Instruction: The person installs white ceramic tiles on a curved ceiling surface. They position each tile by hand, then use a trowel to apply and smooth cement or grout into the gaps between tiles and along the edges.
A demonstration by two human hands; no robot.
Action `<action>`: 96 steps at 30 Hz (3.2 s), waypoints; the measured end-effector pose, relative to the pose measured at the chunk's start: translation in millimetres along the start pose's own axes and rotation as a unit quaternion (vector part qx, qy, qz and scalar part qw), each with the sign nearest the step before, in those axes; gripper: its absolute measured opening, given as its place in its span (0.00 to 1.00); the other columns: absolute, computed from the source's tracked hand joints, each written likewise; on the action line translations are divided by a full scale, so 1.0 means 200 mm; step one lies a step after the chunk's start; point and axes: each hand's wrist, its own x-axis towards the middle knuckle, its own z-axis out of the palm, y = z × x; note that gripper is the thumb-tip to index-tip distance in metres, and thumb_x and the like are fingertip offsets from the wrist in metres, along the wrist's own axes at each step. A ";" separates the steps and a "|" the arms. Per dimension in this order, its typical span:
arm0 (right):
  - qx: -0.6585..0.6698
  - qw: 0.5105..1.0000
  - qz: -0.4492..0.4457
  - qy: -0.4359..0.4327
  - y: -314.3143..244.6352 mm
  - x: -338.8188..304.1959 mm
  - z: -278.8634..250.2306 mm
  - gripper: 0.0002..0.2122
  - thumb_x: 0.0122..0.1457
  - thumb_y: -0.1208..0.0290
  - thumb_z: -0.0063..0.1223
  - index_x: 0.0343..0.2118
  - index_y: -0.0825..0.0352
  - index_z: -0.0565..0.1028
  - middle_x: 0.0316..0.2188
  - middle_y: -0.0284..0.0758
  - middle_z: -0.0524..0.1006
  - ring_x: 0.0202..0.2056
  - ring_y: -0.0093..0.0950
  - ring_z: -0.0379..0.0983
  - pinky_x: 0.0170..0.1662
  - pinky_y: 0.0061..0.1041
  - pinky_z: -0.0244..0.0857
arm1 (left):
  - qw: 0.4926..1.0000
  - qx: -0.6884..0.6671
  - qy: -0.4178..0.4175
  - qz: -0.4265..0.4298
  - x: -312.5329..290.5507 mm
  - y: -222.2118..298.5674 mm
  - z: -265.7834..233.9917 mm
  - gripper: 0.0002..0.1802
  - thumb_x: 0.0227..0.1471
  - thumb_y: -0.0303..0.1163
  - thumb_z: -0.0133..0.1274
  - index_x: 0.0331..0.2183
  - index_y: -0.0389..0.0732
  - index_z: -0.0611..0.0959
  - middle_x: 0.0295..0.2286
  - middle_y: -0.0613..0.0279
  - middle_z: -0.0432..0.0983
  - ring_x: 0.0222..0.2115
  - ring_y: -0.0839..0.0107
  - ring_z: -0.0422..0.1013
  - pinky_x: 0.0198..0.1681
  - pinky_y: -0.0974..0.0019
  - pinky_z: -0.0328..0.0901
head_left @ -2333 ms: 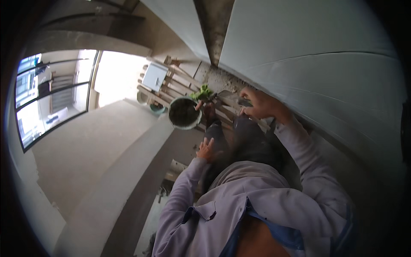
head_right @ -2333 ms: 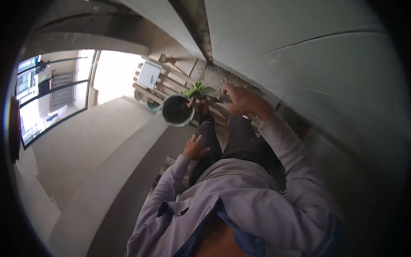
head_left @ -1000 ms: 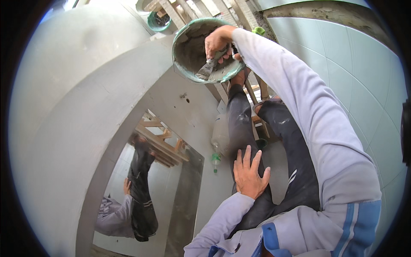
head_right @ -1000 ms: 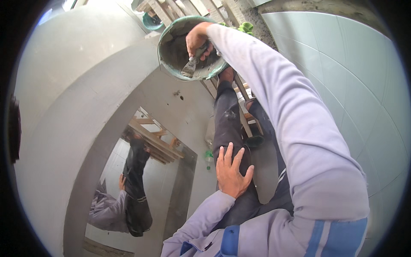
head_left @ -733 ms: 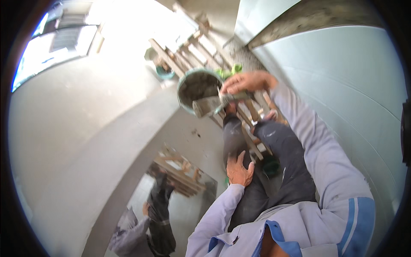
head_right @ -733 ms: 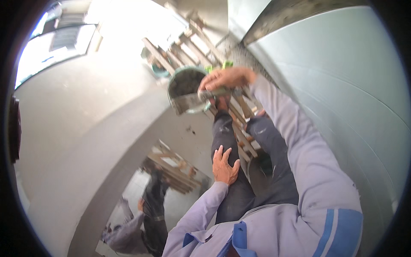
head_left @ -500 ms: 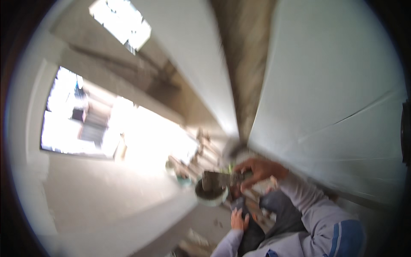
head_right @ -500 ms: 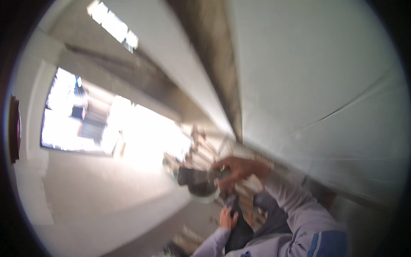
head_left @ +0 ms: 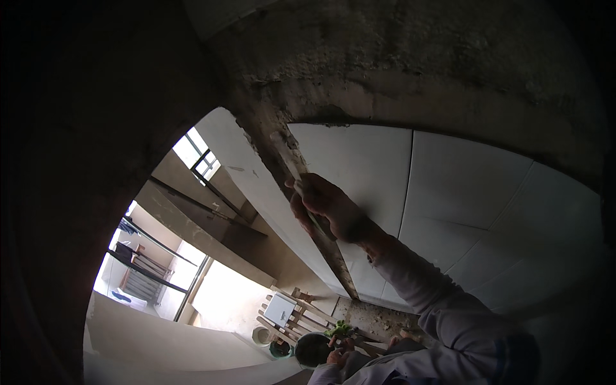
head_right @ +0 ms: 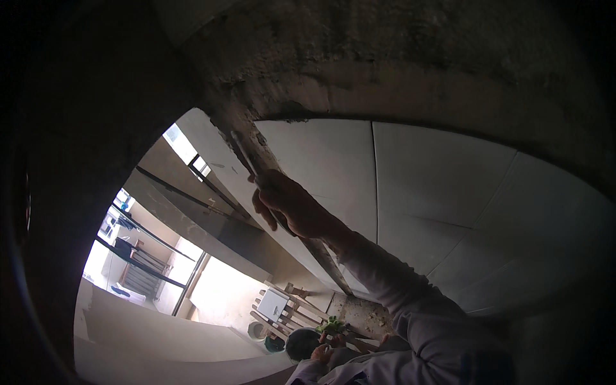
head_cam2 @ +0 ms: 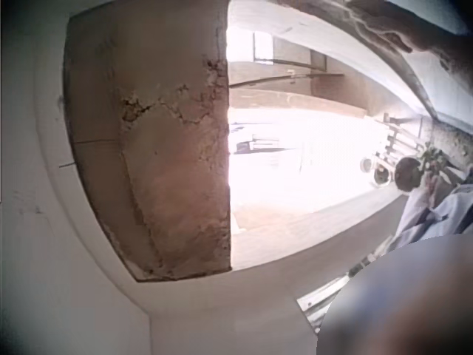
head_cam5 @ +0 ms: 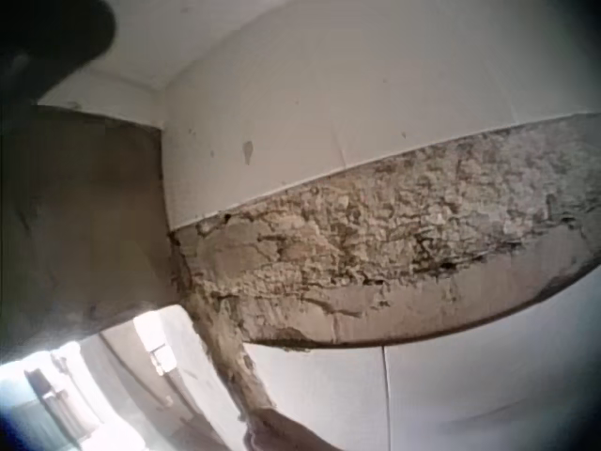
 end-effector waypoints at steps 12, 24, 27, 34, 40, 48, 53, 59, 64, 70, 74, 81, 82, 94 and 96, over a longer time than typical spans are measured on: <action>0.167 0.959 -0.014 0.229 0.12 0.12 0.19 0.21 0.63 0.55 0.40 0.51 0.67 0.59 0.29 0.32 0.66 0.24 0.22 0.63 0.27 0.26 0.62 | 0.994 -0.026 -0.098 0.049 0.06 -0.27 -0.43 0.32 0.44 0.54 0.55 0.46 0.42 0.78 0.42 0.49 0.75 0.45 0.54 0.70 0.49 0.57 0.64; 0.291 0.907 -0.008 0.305 -0.10 0.12 0.52 0.10 0.64 0.62 0.35 0.39 0.62 0.65 0.28 0.32 0.67 0.25 0.25 0.65 0.27 0.30 0.65 | 0.987 -0.042 -0.058 0.145 0.33 -0.32 -0.71 0.32 0.44 0.51 0.55 0.46 0.40 0.77 0.43 0.44 0.73 0.44 0.53 0.71 0.48 0.56 0.65; 0.266 0.904 -0.019 0.335 -0.11 0.18 0.45 0.10 0.65 0.62 0.35 0.38 0.63 0.66 0.27 0.32 0.67 0.24 0.25 0.65 0.26 0.31 0.65 | 0.988 -0.006 -0.049 0.149 0.31 -0.04 -0.78 0.30 0.47 0.48 0.54 0.48 0.38 0.75 0.42 0.41 0.74 0.44 0.55 0.72 0.47 0.59 0.66; 0.314 0.865 0.021 0.392 -0.14 0.24 0.50 0.11 0.65 0.62 0.35 0.39 0.64 0.65 0.29 0.30 0.67 0.28 0.23 0.64 0.29 0.26 0.61 | 0.960 0.008 -0.037 0.277 0.30 0.29 -0.85 0.33 0.45 0.45 0.58 0.50 0.37 0.73 0.45 0.41 0.71 0.45 0.49 0.69 0.49 0.55 0.64; 0.315 0.881 0.013 0.352 -0.15 0.24 0.60 0.09 0.64 0.65 0.36 0.35 0.65 0.65 0.28 0.33 0.67 0.28 0.25 0.64 0.27 0.26 0.62 | 0.747 0.014 0.176 0.641 -0.17 1.45 -1.31 0.37 0.47 0.35 0.58 0.56 0.35 0.62 0.55 0.43 0.57 0.56 0.48 0.55 0.58 0.52 0.52; 0.311 0.873 -0.025 0.375 0.00 0.33 0.52 0.10 0.63 0.64 0.40 0.34 0.66 0.66 0.29 0.34 0.68 0.28 0.25 0.64 0.27 0.25 0.60 | 0.620 -0.473 -0.211 0.589 -0.38 2.20 -1.52 0.39 0.50 0.54 0.42 0.61 0.59 0.51 0.61 0.71 0.48 0.63 0.64 0.43 0.58 0.42 0.44; 0.337 0.867 0.025 0.366 -0.09 0.31 0.56 0.12 0.65 0.63 0.35 0.32 0.68 0.65 0.27 0.35 0.67 0.27 0.25 0.63 0.27 0.25 0.59 | 0.368 -0.630 -0.494 0.474 -0.38 2.22 -1.51 0.35 0.51 0.64 0.32 0.59 0.67 0.53 0.60 0.87 0.49 0.63 0.72 0.43 0.56 0.39 0.46; 0.215 0.888 -0.041 0.403 -0.09 0.30 0.55 0.09 0.65 0.65 0.34 0.34 0.64 0.63 0.30 0.33 0.67 0.29 0.24 0.63 0.27 0.23 0.59 | 0.437 -0.653 -0.460 0.413 -0.35 2.23 -1.49 0.35 0.52 0.64 0.35 0.58 0.61 0.57 0.58 0.78 0.53 0.61 0.70 0.47 0.56 0.43 0.47; 0.264 0.883 -0.012 0.387 -0.03 0.24 0.53 0.08 0.64 0.65 0.36 0.36 0.64 0.65 0.30 0.32 0.67 0.30 0.25 0.63 0.27 0.23 0.60 | 0.491 -0.630 -0.405 0.445 -0.34 2.24 -1.50 0.36 0.52 0.60 0.37 0.58 0.57 0.56 0.58 0.72 0.52 0.62 0.65 0.44 0.57 0.43 0.42; 0.213 0.896 -0.018 0.390 -0.12 0.20 0.51 0.08 0.63 0.65 0.38 0.39 0.63 0.66 0.30 0.33 0.67 0.29 0.25 0.63 0.26 0.24 0.61 | 0.595 -0.552 -0.266 0.521 -0.37 2.30 -1.52 0.36 0.53 0.56 0.40 0.59 0.52 0.55 0.59 0.66 0.50 0.62 0.60 0.41 0.59 0.43 0.37; 0.261 0.881 -0.007 0.394 -0.10 0.15 0.47 0.07 0.63 0.66 0.39 0.40 0.63 0.65 0.30 0.33 0.67 0.29 0.25 0.64 0.26 0.25 0.62 | 0.649 -0.480 -0.158 0.569 -0.38 2.32 -1.51 0.37 0.53 0.53 0.42 0.60 0.49 0.55 0.59 0.62 0.49 0.62 0.56 0.39 0.60 0.44 0.33; 0.034 0.946 0.097 0.306 -0.23 0.12 0.55 0.10 0.64 0.65 0.41 0.43 0.65 0.65 0.32 0.34 0.70 0.28 0.24 0.67 0.28 0.25 0.65 | 0.697 -0.262 0.121 0.656 -0.39 2.33 -1.54 0.38 0.54 0.49 0.45 0.60 0.44 0.54 0.60 0.54 0.46 0.63 0.50 0.36 0.62 0.44 0.27; -0.138 0.931 0.117 0.317 -0.27 0.13 0.52 0.13 0.64 0.64 0.41 0.46 0.67 0.64 0.30 0.34 0.71 0.28 0.24 0.68 0.28 0.24 0.67 | 0.701 -0.201 0.174 0.662 -0.37 2.34 -1.54 0.38 0.54 0.48 0.45 0.61 0.43 0.54 0.60 0.53 0.46 0.63 0.49 0.35 0.62 0.44 0.26; -0.151 0.906 0.074 0.388 -0.26 0.16 0.40 0.07 0.61 0.69 0.43 0.35 0.64 0.60 0.26 0.34 0.66 0.17 0.25 0.67 0.18 0.30 0.68 | 0.719 -0.078 0.215 0.656 -0.09 2.36 -1.35 0.41 0.53 0.50 0.46 0.62 0.45 0.52 0.62 0.52 0.40 0.63 0.45 0.30 0.61 0.40 0.26; -0.097 0.907 0.051 0.405 -0.12 0.19 0.43 0.07 0.61 0.68 0.43 0.35 0.64 0.60 0.26 0.33 0.66 0.18 0.23 0.67 0.18 0.26 0.68 | 0.651 -0.312 0.043 0.691 0.05 2.36 -1.28 0.40 0.53 0.49 0.44 0.62 0.43 0.52 0.62 0.54 0.42 0.63 0.49 0.34 0.62 0.42 0.29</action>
